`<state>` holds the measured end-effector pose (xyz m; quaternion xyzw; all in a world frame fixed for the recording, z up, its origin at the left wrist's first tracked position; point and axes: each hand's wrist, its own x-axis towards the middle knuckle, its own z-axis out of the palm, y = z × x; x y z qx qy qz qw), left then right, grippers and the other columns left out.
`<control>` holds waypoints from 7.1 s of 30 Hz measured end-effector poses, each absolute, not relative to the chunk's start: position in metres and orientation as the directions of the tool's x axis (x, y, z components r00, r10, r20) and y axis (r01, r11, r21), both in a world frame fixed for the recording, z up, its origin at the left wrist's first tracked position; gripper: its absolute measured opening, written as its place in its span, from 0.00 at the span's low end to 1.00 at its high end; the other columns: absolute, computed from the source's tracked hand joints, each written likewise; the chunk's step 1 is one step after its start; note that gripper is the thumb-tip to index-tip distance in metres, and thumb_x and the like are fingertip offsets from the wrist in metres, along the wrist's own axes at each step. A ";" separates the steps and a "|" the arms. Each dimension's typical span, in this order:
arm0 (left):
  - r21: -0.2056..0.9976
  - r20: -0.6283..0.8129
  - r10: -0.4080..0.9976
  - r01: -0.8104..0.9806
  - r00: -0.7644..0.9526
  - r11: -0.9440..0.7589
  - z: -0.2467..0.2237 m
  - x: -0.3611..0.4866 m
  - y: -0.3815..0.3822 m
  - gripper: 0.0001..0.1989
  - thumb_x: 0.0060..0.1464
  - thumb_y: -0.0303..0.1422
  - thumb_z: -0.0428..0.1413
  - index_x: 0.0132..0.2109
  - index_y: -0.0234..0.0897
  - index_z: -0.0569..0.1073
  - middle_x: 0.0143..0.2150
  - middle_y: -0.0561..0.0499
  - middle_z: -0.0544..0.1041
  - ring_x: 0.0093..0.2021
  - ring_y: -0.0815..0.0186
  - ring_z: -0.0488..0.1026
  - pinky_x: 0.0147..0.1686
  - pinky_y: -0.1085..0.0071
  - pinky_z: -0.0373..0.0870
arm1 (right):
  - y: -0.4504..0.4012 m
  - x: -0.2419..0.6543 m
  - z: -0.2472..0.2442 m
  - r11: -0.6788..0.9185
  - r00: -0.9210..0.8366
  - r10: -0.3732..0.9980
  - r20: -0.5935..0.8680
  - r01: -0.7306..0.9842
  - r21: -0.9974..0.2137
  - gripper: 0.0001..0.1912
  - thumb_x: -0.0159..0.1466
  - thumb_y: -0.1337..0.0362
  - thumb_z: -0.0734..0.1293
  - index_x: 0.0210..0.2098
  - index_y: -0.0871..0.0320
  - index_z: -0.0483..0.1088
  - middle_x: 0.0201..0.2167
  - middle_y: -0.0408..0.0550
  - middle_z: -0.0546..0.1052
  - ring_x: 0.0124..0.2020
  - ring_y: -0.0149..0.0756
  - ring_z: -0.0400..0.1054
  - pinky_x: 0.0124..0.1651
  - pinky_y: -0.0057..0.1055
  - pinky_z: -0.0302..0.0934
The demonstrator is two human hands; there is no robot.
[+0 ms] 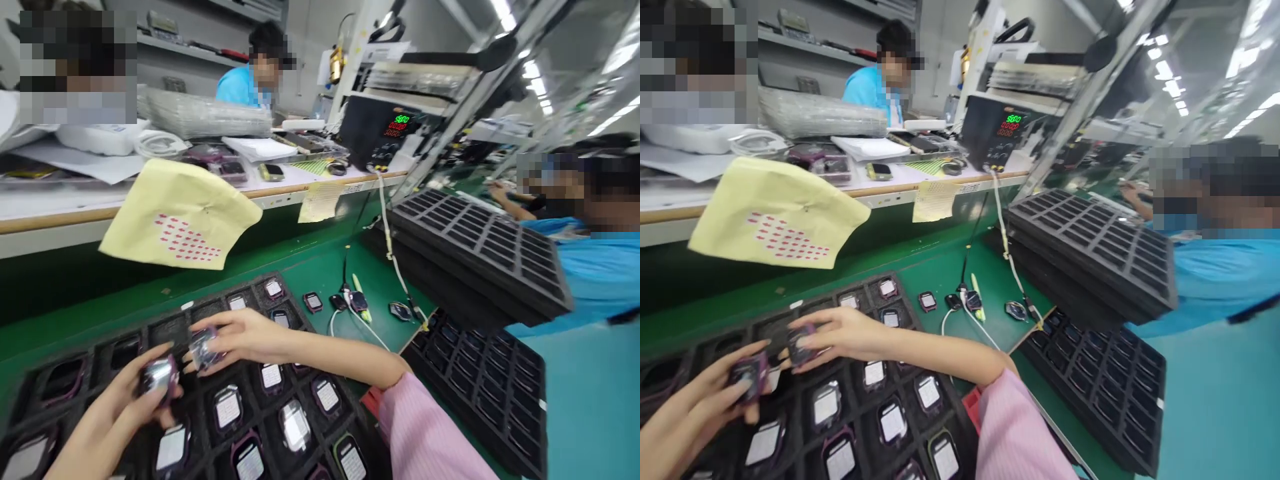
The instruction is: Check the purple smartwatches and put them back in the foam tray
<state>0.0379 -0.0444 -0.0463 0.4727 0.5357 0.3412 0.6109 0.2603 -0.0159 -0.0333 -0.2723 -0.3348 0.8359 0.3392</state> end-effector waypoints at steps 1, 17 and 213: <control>0.928 -0.368 0.908 0.017 0.198 0.372 -0.040 0.041 -0.044 0.29 0.47 0.45 0.61 0.55 0.38 0.67 0.35 0.49 0.78 0.36 0.57 0.76 0.34 0.65 0.76 | -0.017 0.259 -0.033 -0.544 -0.603 0.761 -0.239 -0.394 -0.741 0.31 0.48 0.61 0.80 0.48 0.62 0.71 0.35 0.52 0.78 0.39 0.43 0.75 0.47 0.44 0.67; 0.943 -0.164 0.918 -0.214 0.360 0.253 -0.021 0.042 -0.037 0.20 0.52 0.24 0.50 0.53 0.38 0.64 0.43 0.48 0.71 0.44 0.63 0.70 0.41 0.64 0.77 | -0.014 0.251 -0.020 -0.315 -0.485 0.859 -0.161 -0.253 -0.915 0.22 0.60 0.68 0.71 0.54 0.57 0.68 0.46 0.54 0.78 0.47 0.47 0.73 0.48 0.44 0.69; 0.954 0.007 0.924 0.276 0.381 -0.121 -0.026 0.036 -0.040 0.15 0.52 0.28 0.55 0.48 0.38 0.65 0.42 0.51 0.72 0.41 0.65 0.69 0.41 0.70 0.65 | -0.015 0.249 -0.022 -0.346 -0.578 0.797 -0.176 -0.197 -0.917 0.15 0.59 0.65 0.73 0.47 0.55 0.76 0.39 0.49 0.79 0.41 0.36 0.72 0.45 0.28 0.63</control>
